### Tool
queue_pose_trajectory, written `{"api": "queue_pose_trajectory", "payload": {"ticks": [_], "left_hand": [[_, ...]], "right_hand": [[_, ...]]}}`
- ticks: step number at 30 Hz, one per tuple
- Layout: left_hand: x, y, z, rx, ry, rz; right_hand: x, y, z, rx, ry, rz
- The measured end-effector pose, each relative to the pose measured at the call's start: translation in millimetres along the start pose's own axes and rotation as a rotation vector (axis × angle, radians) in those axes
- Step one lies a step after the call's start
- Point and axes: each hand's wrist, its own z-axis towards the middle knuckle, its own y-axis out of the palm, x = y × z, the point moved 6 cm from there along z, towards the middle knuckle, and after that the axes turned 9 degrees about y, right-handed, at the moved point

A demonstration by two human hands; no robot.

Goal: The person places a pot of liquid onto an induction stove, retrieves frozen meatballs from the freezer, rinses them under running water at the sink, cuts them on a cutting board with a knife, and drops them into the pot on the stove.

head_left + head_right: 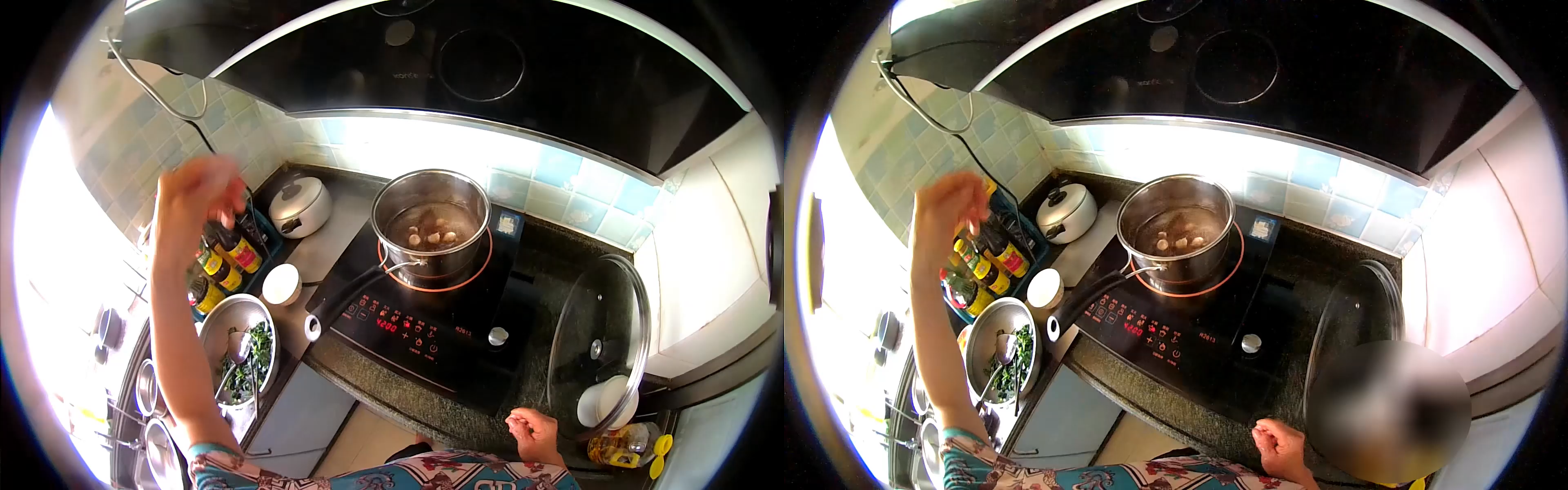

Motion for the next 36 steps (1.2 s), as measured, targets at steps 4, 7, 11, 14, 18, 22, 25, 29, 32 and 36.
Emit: {"api": "queue_pose_trajectory", "payload": {"ticks": [4, 7, 11, 14, 18, 22, 25, 29, 32, 36], "left_hand": [[-62, -34, -117, 0.080, -0.267, -0.059], [-82, -33, -217, 0.217, -0.552, -0.303], [-86, -14, -320, 0.185, -0.764, -0.441], [-81, 1, -366, 0.156, -0.856, -0.545], [-75, -27, -390, 0.188, -0.837, -0.486], [-73, -119, -425, 0.333, -0.679, -0.296], [-53, -224, -448, 0.467, -0.479, -0.127], [17, -339, -477, 0.702, -0.329, 0.178], [103, -405, -500, 0.609, -0.123, 0.462], [165, -412, -514, 0.555, 0.260, 0.509]], "right_hand": [[-11, 16, -6, -0.121, -0.154, -0.057], [-5, 34, -9, -0.248, -0.169, -0.052], [5, 60, -18, -0.338, -0.232, -0.105], [7, 78, -31, -0.390, -0.257, -0.173], [19, 114, -56, -0.530, -0.282, -0.312], [29, 164, -87, -0.648, -0.282, -0.480], [15, 211, -125, -0.632, -0.521, -0.329], [-7, 273, -182, -0.847, -0.512, -0.389], [-24, 308, -215, -0.898, -0.480, -0.482], [-41, 338, -236, -1.052, -0.315, -0.611]]}}
